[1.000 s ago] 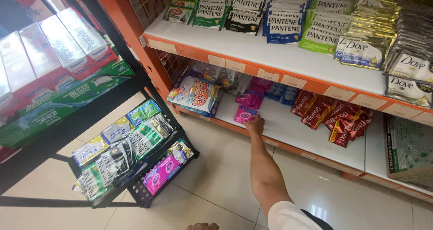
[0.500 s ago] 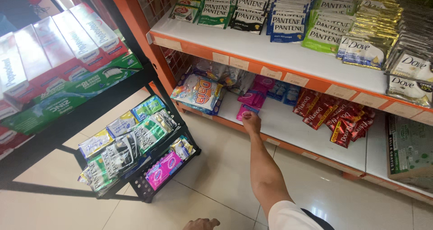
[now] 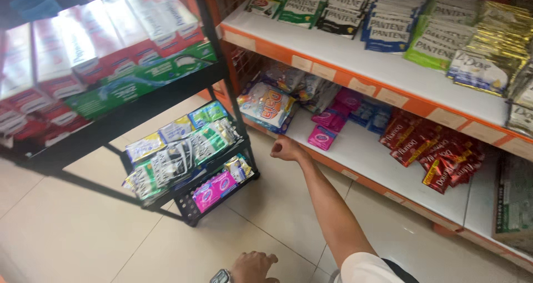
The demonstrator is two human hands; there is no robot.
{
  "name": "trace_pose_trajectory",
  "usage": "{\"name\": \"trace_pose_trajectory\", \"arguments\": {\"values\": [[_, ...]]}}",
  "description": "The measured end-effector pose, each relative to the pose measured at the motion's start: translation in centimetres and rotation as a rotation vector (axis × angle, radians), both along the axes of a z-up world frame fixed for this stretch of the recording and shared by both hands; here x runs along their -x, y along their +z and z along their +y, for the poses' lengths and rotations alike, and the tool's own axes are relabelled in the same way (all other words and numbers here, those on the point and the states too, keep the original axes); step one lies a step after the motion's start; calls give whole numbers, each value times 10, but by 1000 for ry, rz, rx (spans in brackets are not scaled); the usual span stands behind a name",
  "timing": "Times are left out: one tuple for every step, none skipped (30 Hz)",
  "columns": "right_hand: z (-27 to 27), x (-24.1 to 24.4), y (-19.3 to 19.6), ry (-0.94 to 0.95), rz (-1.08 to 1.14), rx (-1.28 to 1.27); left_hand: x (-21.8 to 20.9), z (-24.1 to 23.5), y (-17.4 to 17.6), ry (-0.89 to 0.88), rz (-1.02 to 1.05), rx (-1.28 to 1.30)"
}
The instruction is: The person moves pink packets by hand between a black wire rack and a lower white shelf, handling them one at a time.
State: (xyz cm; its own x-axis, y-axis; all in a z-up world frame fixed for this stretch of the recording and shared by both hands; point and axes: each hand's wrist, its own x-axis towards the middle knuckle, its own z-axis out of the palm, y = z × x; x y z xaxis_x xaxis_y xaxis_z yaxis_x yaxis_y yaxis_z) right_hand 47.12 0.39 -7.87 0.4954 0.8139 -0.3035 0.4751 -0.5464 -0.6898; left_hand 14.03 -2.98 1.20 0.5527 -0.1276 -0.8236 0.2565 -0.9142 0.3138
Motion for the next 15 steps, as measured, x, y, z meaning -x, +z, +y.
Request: {"name": "trace_pose_trajectory", "arguments": {"values": [[4, 6, 1, 13, 0, 1, -1, -3, 6, 13, 0, 1], [9, 12, 3, 91, -10, 82, -1, -5, 12, 22, 23, -30], [14, 18, 4, 169, -21, 164, -2, -7, 19, 32, 46, -61], [14, 30, 18, 182, -20, 165, 2, -9, 11, 44, 48, -59], [14, 41, 32, 220, -132, 197, 6, -11, 4, 52, -3, -92], [14, 52, 46, 256, -244, 227, 9, -12, -3, 57, -54, -126], [18, 57, 43, 266, -243, 225, 11, -12, -5, 67, -51, -126], [21, 63, 39, 282, -245, 241, 14, -11, -7, 70, -90, -115], [25, 70, 35, 298, -247, 256, 18, -10, -8, 73, -129, -104], [29, 71, 23, 313, -244, 255, 19, -8, -4, 87, -123, -103], [34, 73, 10, 352, -276, 193, 21, -6, 0, 64, -150, -67], [40, 77, -4, 395, -306, 132, 24, -3, 3, 45, -177, -28], [43, 83, -9, 414, -301, 132, 26, -3, 5, 63, -171, -25], [47, 89, -13, 415, -323, 92, 28, -2, 8, 49, -161, -45], [51, 94, -17, 416, -345, 52, 30, -1, 11, 36, -151, -65]]}}
